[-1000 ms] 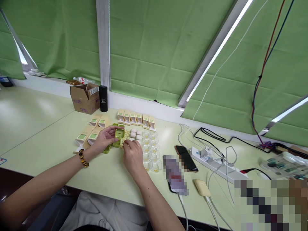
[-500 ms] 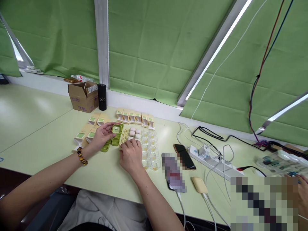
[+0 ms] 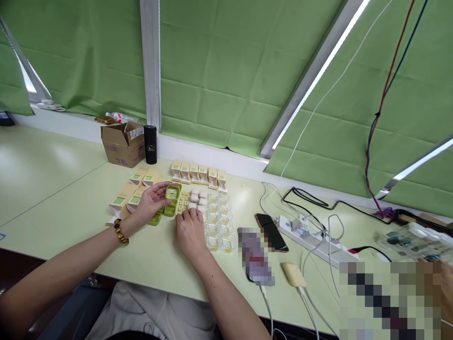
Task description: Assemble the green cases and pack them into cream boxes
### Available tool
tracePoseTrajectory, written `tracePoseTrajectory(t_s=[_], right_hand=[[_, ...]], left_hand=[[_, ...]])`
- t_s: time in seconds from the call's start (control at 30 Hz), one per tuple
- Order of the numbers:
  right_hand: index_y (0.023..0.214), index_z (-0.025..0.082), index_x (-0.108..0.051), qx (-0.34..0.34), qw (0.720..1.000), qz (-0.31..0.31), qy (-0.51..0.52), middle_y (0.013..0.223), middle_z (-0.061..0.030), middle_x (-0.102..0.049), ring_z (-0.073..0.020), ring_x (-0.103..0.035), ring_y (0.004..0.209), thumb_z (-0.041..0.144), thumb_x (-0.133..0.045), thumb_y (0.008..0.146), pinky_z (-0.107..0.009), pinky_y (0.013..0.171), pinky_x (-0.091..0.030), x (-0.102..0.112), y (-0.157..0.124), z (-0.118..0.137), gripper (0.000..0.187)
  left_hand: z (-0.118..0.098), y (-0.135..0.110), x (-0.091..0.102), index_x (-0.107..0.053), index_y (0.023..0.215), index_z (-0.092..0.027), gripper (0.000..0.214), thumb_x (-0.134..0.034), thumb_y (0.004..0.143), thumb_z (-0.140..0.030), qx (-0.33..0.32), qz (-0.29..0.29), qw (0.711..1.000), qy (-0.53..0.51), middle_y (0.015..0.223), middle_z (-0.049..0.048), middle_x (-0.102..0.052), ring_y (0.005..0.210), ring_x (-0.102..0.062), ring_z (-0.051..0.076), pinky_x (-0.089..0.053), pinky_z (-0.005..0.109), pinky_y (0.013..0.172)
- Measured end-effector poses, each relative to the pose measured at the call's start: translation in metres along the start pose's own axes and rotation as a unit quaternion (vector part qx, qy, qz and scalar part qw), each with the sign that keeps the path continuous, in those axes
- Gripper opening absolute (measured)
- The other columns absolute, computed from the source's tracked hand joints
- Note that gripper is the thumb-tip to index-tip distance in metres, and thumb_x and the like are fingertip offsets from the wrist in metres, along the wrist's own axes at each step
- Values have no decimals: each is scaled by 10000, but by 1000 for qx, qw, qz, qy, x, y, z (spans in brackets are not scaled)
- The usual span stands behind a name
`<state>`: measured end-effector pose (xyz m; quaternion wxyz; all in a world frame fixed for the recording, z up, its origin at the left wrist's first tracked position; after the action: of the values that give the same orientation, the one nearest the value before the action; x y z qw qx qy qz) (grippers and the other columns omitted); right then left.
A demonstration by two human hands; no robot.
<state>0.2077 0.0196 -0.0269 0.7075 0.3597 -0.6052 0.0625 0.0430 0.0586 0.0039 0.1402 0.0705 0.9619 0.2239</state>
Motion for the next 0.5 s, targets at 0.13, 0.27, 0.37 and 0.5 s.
tracePoseTrajectory(t_s=[0.13, 0.27, 0.37, 0.5], right_hand=[[912, 221, -658, -35, 987, -40, 153, 886, -36, -729, -239, -611, 912, 59, -647, 825, -412, 890, -379, 9, 2, -6, 184], [1090, 240, -667, -95, 907, -150, 383, 975, -35, -732, -208, -645, 877, 175, -637, 923, -376, 840, -472, 27, 3, -16, 182], [1156, 243, -682, -123, 824, -202, 514, 1056, -59, -725, -193, -660, 886, 282, -643, 965, -339, 777, -532, 36, 2, -22, 199], [1058, 233, -721, -146, 754, -230, 598, 851, -21, -709, -161, -655, 721, 341, -698, 949, -307, 667, -557, 44, 2, -28, 156]], left_hand=[[-1, 0, 0, -659, 1292, -167, 569, -897, 780, -232, 1, 10, 1000, -3, 1431, 177, -668, 1288, -659, 288, -555, 407, 1054], [-1, -1, -2, -660, 1313, -169, 565, -885, 803, -259, 7, 28, 1000, -1, 1423, 174, -673, 1290, -661, 298, -533, 442, 1102], [-2, -3, -5, -665, 1328, -177, 541, -863, 836, -284, 12, 38, 999, 7, 1435, 163, -667, 1335, -631, 301, -496, 456, 1153], [-4, -5, -9, -646, 1397, -186, 570, -828, 879, -339, 28, 68, 997, 11, 1448, 162, -660, 1341, -625, 298, -499, 438, 1140]])
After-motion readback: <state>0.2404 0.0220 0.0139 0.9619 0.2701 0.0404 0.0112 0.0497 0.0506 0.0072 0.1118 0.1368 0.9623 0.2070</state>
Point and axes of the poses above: each hand's wrist, its own y-axis towards the middle knuckle, its own x-axis out of the back of the hand, z = x × y, the point moved 4 cm from there along y, towards the middle knuckle
